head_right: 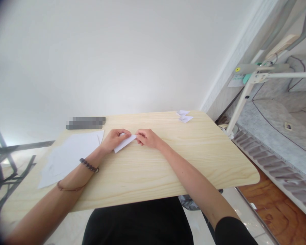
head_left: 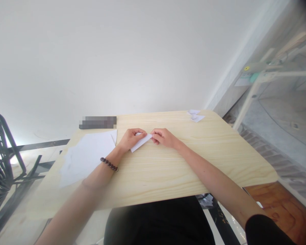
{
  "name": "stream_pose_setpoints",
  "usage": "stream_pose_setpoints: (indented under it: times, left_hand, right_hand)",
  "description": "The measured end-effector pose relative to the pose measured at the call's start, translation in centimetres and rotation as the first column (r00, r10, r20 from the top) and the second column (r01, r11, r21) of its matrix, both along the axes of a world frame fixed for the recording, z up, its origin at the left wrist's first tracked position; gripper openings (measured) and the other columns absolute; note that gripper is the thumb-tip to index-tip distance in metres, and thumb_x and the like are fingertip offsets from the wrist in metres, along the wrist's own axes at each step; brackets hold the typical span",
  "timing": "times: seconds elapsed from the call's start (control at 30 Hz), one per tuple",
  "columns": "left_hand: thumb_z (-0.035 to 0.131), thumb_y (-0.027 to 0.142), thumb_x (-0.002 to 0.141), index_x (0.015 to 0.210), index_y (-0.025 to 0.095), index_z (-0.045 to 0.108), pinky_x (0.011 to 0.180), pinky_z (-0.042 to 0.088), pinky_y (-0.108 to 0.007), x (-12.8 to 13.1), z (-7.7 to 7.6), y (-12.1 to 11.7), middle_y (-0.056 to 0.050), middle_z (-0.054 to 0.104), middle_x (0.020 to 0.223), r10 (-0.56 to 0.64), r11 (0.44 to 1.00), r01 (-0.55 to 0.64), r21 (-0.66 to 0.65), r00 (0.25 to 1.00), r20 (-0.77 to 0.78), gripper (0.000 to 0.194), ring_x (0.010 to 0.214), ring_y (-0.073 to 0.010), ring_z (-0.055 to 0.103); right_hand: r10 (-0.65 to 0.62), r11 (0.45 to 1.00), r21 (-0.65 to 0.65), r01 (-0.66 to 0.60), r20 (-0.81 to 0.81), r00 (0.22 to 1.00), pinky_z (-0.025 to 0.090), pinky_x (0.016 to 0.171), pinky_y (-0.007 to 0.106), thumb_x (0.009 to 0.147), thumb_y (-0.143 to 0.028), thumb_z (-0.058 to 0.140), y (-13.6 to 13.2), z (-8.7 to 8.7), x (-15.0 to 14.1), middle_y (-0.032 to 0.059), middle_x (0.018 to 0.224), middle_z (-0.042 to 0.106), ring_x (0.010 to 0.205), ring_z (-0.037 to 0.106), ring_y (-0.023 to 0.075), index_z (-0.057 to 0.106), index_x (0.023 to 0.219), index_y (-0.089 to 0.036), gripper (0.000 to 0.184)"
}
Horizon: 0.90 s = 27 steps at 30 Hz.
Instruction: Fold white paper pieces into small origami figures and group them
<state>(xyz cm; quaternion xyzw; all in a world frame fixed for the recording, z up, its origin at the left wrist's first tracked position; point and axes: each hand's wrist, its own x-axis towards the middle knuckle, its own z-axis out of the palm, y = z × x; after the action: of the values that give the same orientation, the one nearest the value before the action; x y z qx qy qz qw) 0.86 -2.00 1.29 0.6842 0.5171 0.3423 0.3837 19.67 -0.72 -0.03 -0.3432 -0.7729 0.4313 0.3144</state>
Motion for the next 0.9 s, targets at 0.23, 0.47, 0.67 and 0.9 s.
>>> stream_pose_setpoints:
  times: [0.23,0.47,0.67,0.9]
  left_hand:
    - [0.053,0.048,0.068,0.078,0.014,0.064,0.039,0.026,-0.018,-0.04,-0.04,0.04,0.001,0.057,0.059,-0.007,1.000,0.008,-0.021,1.000,0.000,0.037,0.045,-0.0073,0.040]
    - [0.053,0.047,0.068,0.078,0.014,0.064,0.044,0.031,-0.018,0.14,0.37,-0.34,-0.002,0.060,0.068,-0.056,0.998,0.057,0.015,0.997,-0.055,0.036,0.053,-0.0096,0.045]
    - [0.053,0.047,0.068,0.076,0.016,0.065,0.041,0.028,-0.018,0.20,0.64,-0.52,0.000,0.057,0.061,-0.086,0.996,0.086,0.000,0.992,-0.094,0.034,0.049,-0.0086,0.042]
    - [0.054,0.046,0.068,0.076,0.015,0.066,0.040,0.026,-0.018,0.12,0.63,-0.50,0.001,0.056,0.057,-0.084,0.996,0.083,-0.019,0.994,-0.073,0.034,0.046,-0.0082,0.040]
  right_hand:
    - [0.053,0.989,-0.131,-0.063,-0.078,0.996,0.041,0.051,0.019,0.076,-0.022,0.040,0.21,-0.15,0.36,-0.0008,0.058,0.052,0.051,0.050,0.0073,0.052,0.071,-0.013,0.016]
    - [-0.032,0.993,0.114,0.021,0.095,0.995,0.034,0.048,0.018,0.077,-0.031,0.044,-0.23,0.09,0.05,-0.0035,0.051,0.049,0.047,0.044,0.0057,0.053,0.069,-0.014,0.021]
    - [-0.020,0.984,0.180,-0.005,0.136,0.991,0.034,0.051,0.018,0.077,-0.029,0.044,-0.32,0.21,0.03,-0.0030,0.055,0.051,0.050,0.044,0.0061,0.055,0.071,-0.014,0.020]
    - [0.064,0.998,0.021,-0.067,0.106,0.992,0.039,0.051,0.018,0.078,-0.024,0.040,-0.15,0.39,0.24,-0.0009,0.060,0.055,0.051,0.050,0.0069,0.055,0.072,-0.013,0.019]
